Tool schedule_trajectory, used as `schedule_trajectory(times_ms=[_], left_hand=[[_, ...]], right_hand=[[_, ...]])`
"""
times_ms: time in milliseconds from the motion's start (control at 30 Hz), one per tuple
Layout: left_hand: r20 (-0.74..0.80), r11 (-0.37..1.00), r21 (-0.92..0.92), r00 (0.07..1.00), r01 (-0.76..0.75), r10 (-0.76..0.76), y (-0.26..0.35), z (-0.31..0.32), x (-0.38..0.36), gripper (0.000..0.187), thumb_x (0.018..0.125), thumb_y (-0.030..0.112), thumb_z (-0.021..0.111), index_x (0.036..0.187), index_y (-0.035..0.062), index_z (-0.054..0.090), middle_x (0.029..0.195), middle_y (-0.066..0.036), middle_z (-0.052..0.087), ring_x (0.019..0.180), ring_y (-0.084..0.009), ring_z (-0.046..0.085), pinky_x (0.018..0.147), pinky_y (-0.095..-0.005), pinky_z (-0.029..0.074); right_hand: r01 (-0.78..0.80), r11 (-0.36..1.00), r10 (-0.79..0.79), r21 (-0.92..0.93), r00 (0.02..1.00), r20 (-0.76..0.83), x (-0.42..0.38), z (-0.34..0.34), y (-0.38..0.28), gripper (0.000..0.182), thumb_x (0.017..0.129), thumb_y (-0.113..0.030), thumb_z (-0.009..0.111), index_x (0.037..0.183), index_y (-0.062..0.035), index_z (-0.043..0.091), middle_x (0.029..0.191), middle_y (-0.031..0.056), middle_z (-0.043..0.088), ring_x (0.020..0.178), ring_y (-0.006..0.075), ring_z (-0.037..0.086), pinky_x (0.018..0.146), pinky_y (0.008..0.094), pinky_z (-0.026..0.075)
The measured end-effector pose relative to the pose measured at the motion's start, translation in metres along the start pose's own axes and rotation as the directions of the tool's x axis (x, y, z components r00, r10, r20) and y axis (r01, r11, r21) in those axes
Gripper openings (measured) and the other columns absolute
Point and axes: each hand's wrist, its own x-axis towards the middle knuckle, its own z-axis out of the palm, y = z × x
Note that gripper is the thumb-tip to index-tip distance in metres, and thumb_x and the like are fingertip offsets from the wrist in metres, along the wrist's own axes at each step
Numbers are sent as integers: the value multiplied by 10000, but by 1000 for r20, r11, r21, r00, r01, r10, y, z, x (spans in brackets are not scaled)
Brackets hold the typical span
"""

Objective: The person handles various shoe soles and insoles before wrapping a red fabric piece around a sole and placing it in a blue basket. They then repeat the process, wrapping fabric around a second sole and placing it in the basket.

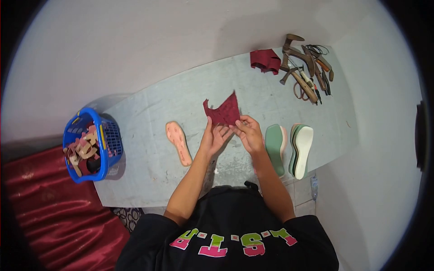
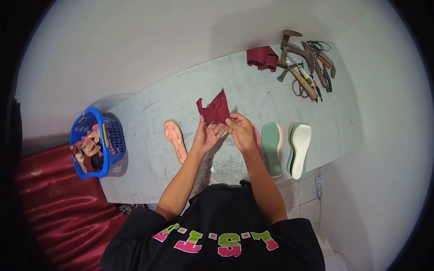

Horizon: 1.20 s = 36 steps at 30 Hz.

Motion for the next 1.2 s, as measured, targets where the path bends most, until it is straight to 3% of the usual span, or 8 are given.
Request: schedule_trajectory(times_ms=[200,267,367,467,533,733,967,1200], left_hand=[[-170,961,60,946,-270,277,27,-49,-60,262,988,281,660,1181,111,613,1017,1,693,832,-118,648,723,-257,538],[-68,945,58,943,-321,325,40,-66,-98,212,991,244,654,1168,136,611,1050,-17,695,783,-114,658,645,-231,547],[-72,935,106,935,-339,347,47,-72,-138,204,1002,227,635,1172,119,608,1061,-18,694,801,-116,658,664,-245,552],[-41,951,-21,950,-309,308,62,-78,-168,214,1008,226,622,1176,94,603,1084,-29,691,893,-139,668,774,-287,568],[-165,932,-12,920,-363,357,69,-79,-182,235,1016,232,608,1181,64,604,1101,-52,688,995,-176,662,905,-336,551],[-3,843,154,852,-516,523,85,-125,-201,260,1019,232,604,1182,30,603,1138,-104,686,1068,-209,650,951,-343,525],[-16,858,21,858,-512,513,104,-117,-242,265,1016,234,605,1206,49,598,1163,-77,677,1076,-207,649,965,-350,522],[-22,871,-74,874,-485,485,117,-154,-247,214,1017,202,599,1180,63,604,1176,-85,673,1107,-216,646,1015,-386,512]], right_hand=[[-127,992,127,24,992,12,-49,17,29,184,938,-55,670,1115,-23,630,1027,60,684,934,158,663,912,352,561],[-159,987,159,2,987,37,-63,38,41,199,934,-81,689,1122,-37,643,995,45,686,916,139,654,886,338,550],[-180,974,168,-136,982,-90,-72,54,55,119,920,-124,728,1002,-103,646,864,-33,645,783,74,609,688,257,478],[-95,983,83,-160,993,-79,-75,51,81,109,911,-116,736,910,-121,628,809,-48,641,684,56,573,612,247,438],[-94,971,76,-218,993,-87,-84,58,90,108,917,-116,727,896,-133,622,826,-44,656,697,66,590,633,260,458],[-88,950,58,-299,993,-106,-107,78,122,105,915,-137,732,892,-148,630,845,-40,668,749,78,611,673,278,469],[-175,972,158,-160,981,-112,-131,120,142,102,917,-168,737,973,-168,652,957,-54,672,889,99,607,756,312,477],[-78,988,64,-134,992,-105,-126,131,166,164,907,-115,737,1054,-98,667,955,1,700,933,121,643,798,310,499]])
